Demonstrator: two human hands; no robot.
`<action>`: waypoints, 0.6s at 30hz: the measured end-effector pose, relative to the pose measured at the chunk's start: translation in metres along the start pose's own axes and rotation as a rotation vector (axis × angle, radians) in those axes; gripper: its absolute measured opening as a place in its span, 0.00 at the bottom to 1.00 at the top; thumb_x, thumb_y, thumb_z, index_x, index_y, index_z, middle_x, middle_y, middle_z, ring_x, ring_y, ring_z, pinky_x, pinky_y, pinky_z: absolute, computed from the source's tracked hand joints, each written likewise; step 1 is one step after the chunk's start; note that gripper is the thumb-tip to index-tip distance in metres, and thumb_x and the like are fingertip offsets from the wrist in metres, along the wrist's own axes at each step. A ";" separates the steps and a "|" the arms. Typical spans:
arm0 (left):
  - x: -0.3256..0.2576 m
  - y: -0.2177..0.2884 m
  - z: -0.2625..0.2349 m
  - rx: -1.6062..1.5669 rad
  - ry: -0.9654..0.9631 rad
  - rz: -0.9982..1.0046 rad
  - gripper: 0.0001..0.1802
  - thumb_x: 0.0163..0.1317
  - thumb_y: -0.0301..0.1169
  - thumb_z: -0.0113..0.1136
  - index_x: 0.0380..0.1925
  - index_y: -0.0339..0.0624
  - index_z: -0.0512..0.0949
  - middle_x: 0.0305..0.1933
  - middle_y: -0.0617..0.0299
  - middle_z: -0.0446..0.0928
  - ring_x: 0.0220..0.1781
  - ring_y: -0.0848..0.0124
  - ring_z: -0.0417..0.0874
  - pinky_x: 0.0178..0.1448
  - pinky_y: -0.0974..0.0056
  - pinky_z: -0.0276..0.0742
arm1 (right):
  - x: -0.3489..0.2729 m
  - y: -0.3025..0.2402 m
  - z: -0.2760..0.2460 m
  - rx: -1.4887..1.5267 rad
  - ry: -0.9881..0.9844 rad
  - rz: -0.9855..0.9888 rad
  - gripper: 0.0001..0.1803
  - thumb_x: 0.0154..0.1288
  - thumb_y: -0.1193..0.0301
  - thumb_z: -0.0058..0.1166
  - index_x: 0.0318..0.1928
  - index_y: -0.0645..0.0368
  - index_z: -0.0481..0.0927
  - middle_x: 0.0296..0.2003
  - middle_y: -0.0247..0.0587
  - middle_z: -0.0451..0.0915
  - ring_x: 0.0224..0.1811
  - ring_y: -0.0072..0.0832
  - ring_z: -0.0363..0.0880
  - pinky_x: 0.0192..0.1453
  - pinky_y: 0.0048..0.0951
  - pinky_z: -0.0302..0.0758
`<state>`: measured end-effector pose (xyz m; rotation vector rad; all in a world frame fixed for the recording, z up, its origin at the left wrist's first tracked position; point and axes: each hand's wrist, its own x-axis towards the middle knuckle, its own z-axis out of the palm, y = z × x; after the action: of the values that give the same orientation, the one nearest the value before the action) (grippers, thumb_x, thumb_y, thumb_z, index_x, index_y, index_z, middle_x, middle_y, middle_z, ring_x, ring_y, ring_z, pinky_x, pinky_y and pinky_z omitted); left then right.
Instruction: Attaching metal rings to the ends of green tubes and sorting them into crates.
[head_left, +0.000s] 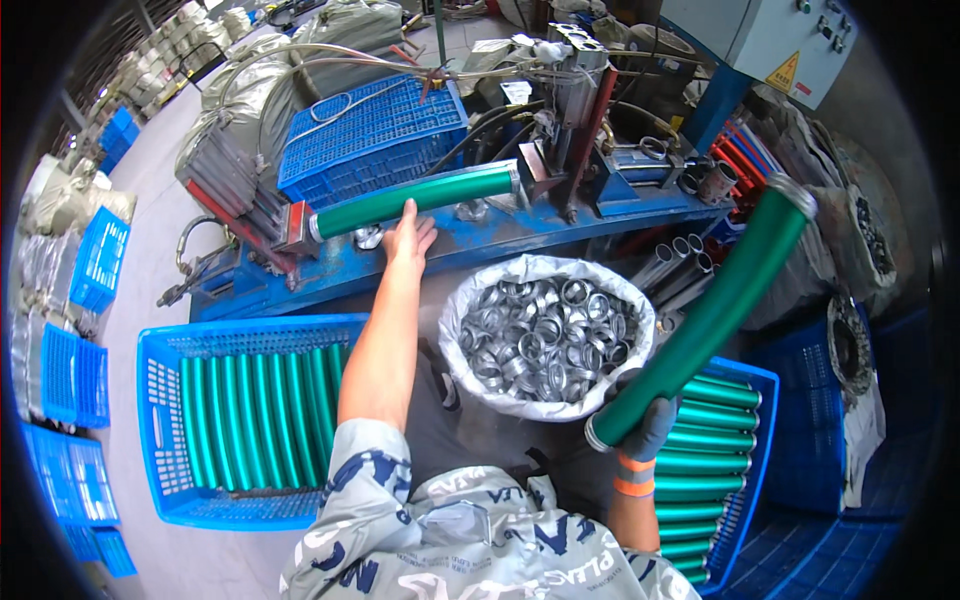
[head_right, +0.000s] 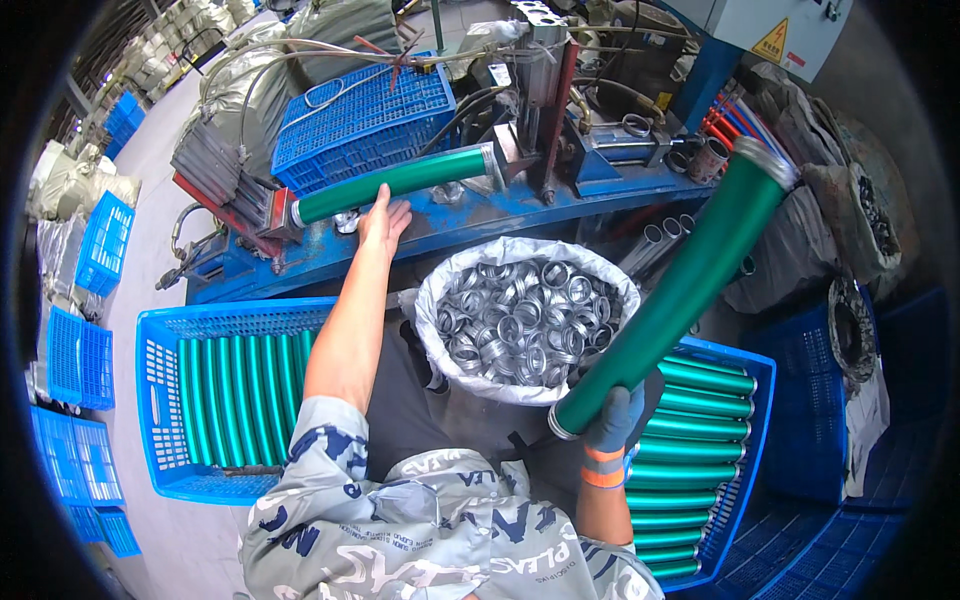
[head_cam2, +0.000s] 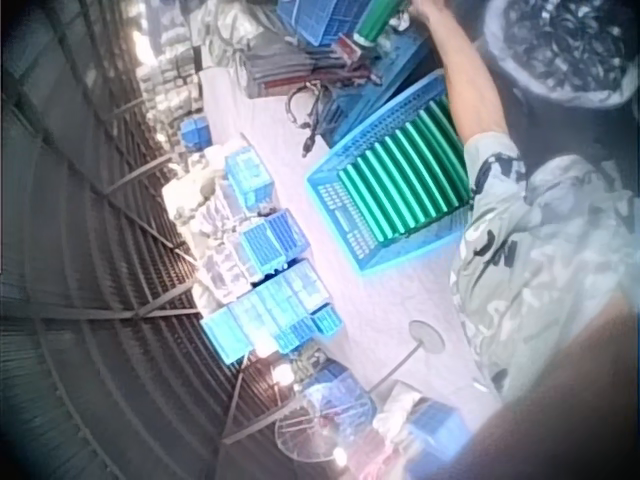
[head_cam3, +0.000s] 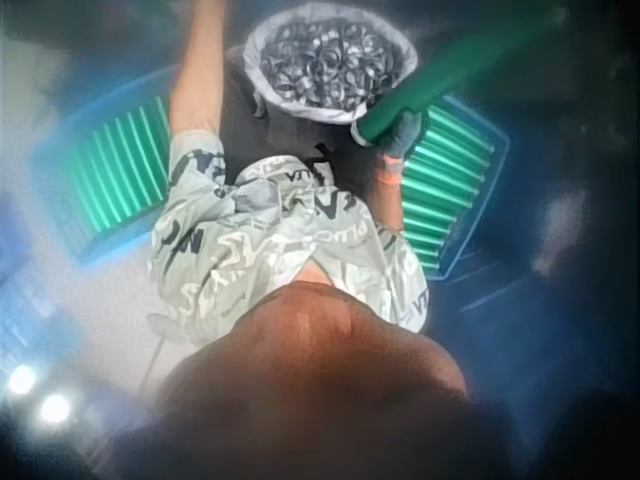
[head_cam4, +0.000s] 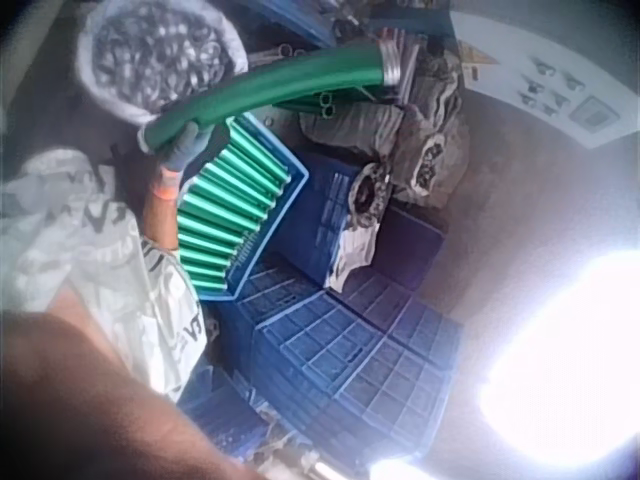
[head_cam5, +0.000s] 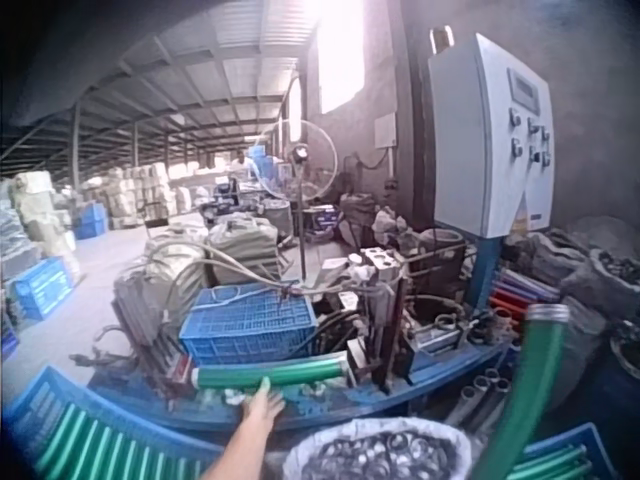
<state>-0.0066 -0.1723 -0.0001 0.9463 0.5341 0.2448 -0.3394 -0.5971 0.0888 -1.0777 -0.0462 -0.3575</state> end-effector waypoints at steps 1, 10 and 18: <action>-0.014 -0.002 -0.013 0.036 -0.044 0.052 0.42 0.77 0.48 0.77 0.76 0.28 0.71 0.67 0.38 0.86 0.67 0.44 0.92 0.66 0.44 0.91 | -0.002 0.004 -0.005 0.004 0.004 -0.001 0.41 0.75 0.38 0.70 0.66 0.64 0.79 0.45 0.47 0.86 0.42 0.37 0.88 0.45 0.38 0.87; -0.146 -0.039 -0.172 0.745 -0.085 0.455 0.22 0.76 0.29 0.76 0.64 0.29 0.82 0.56 0.46 0.90 0.54 0.63 0.94 0.60 0.59 0.91 | -0.022 0.045 -0.064 -0.105 0.270 0.372 0.26 0.83 0.54 0.66 0.66 0.62 0.82 0.50 0.48 0.91 0.42 0.36 0.93 0.46 0.38 0.91; -0.146 -0.047 -0.168 0.613 -0.080 0.416 0.22 0.77 0.29 0.75 0.64 0.28 0.82 0.57 0.47 0.90 0.53 0.63 0.94 0.60 0.59 0.92 | -0.068 -0.020 -0.191 -0.010 0.477 0.061 0.32 0.79 0.56 0.66 0.73 0.63 0.77 0.56 0.53 0.90 0.50 0.43 0.93 0.55 0.45 0.92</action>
<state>-0.2213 -0.1432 -0.0693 1.6599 0.3330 0.4271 -0.4355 -0.7537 0.0002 -0.9780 0.4124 -0.5515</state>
